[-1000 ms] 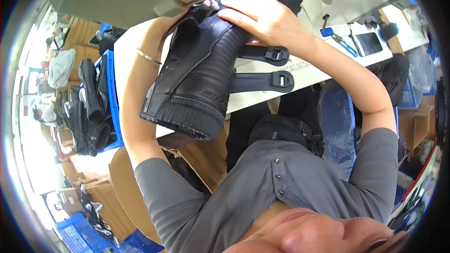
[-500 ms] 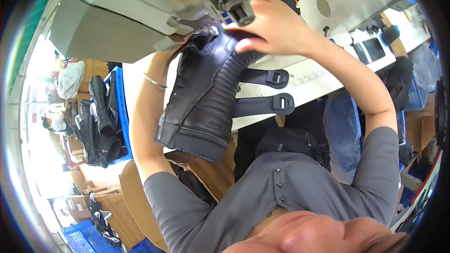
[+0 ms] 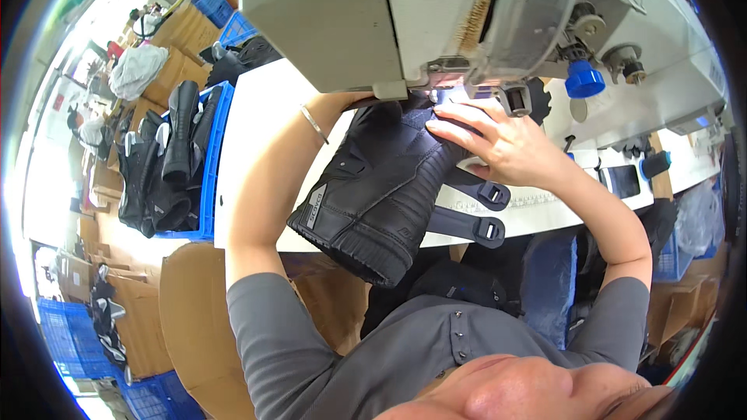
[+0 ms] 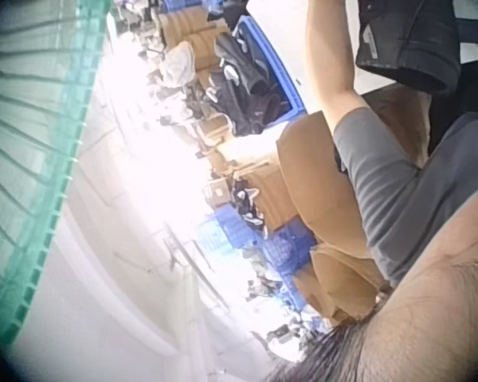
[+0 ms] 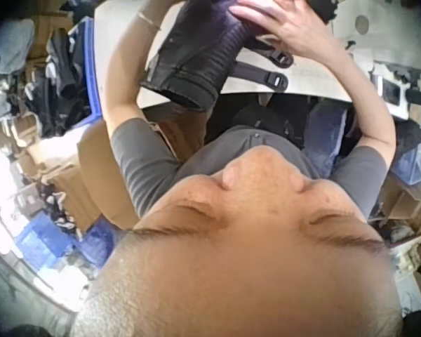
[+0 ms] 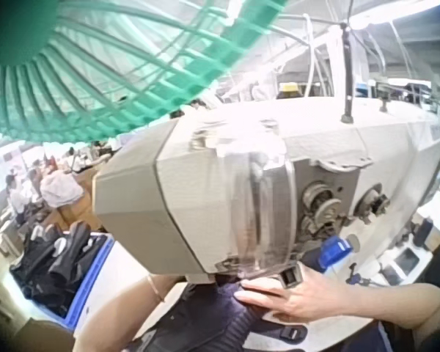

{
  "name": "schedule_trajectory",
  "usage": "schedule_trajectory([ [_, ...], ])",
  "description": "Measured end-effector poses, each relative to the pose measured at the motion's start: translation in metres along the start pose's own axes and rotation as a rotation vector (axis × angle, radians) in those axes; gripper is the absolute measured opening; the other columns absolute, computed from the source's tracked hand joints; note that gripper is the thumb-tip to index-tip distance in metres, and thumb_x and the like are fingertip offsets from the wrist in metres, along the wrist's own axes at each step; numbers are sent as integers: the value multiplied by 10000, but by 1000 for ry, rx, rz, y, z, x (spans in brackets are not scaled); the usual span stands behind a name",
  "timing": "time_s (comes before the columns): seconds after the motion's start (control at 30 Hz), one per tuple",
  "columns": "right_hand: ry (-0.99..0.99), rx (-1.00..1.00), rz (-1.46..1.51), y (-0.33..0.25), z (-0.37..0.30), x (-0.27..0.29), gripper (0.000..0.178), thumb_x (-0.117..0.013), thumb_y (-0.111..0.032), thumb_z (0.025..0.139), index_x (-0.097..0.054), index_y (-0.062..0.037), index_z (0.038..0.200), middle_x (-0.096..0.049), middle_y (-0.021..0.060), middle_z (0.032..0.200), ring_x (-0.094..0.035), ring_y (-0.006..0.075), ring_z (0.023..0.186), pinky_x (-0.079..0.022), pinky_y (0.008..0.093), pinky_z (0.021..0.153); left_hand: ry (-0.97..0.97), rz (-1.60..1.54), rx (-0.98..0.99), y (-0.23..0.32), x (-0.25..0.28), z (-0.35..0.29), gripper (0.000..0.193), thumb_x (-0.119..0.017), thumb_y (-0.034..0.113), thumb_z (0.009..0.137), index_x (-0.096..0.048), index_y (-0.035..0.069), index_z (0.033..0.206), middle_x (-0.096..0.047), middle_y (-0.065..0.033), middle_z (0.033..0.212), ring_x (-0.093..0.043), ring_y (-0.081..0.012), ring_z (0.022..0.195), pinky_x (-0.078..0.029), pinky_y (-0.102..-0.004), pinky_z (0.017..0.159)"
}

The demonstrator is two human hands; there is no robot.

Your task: The person sews boot upper components using a sewing machine, stitching the seams and edges while guiding and positioning the material by hand.

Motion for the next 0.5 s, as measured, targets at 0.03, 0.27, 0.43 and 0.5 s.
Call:
schedule_trajectory([
  [0.03, -69, -66, 12, 2, -2, -11, 919, -818, -235, 609, -419, -314, 1433, -428, -15, 1436, -586, 210, 1053, -344, 562, 1028, 4, 6, -9, 1, -1, -1, 336, -594, 146, 935, -595, 13, 1243, -552, -244, 1261, -561, -350, 1178, -513, -403, 940],
  [0.27, 463, -41, -100, -7, -2, -27, 795, -828, -159, 474, -615, -271, 1232, -501, 14, 1230, -487, 267, 1137, -448, 436, 881, 23, 33, -47, 6, 7, 4, 338, -589, 146, 937, -590, 12, 1247, -551, -242, 1264, -560, -346, 1178, -511, -402, 942],
  [0.43, 512, -107, -105, -14, -1, -30, 786, -811, -135, 474, -620, -267, 1225, -499, 17, 1216, -489, 271, 1167, -385, 514, 910, 41, 33, -25, 10, 18, 6, 339, -586, 146, 938, -587, 11, 1250, -551, -240, 1266, -560, -343, 1178, -509, -401, 944],
  [0.5, 573, -128, -118, -16, -2, -29, 773, -804, -124, 485, -622, -268, 1222, -497, 15, 1219, -489, 269, 1170, -382, 511, 905, 44, 39, -17, 9, 19, 6, 340, -585, 146, 939, -585, 11, 1251, -550, -239, 1266, -559, -342, 1177, -509, -400, 944],
])
Point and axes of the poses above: each hand's wrist, its own z-axis towards the middle knuckle, its own x-axis out of the back of the hand, y = z × x, the point moved 6 cm from there along z, towards the middle knuckle
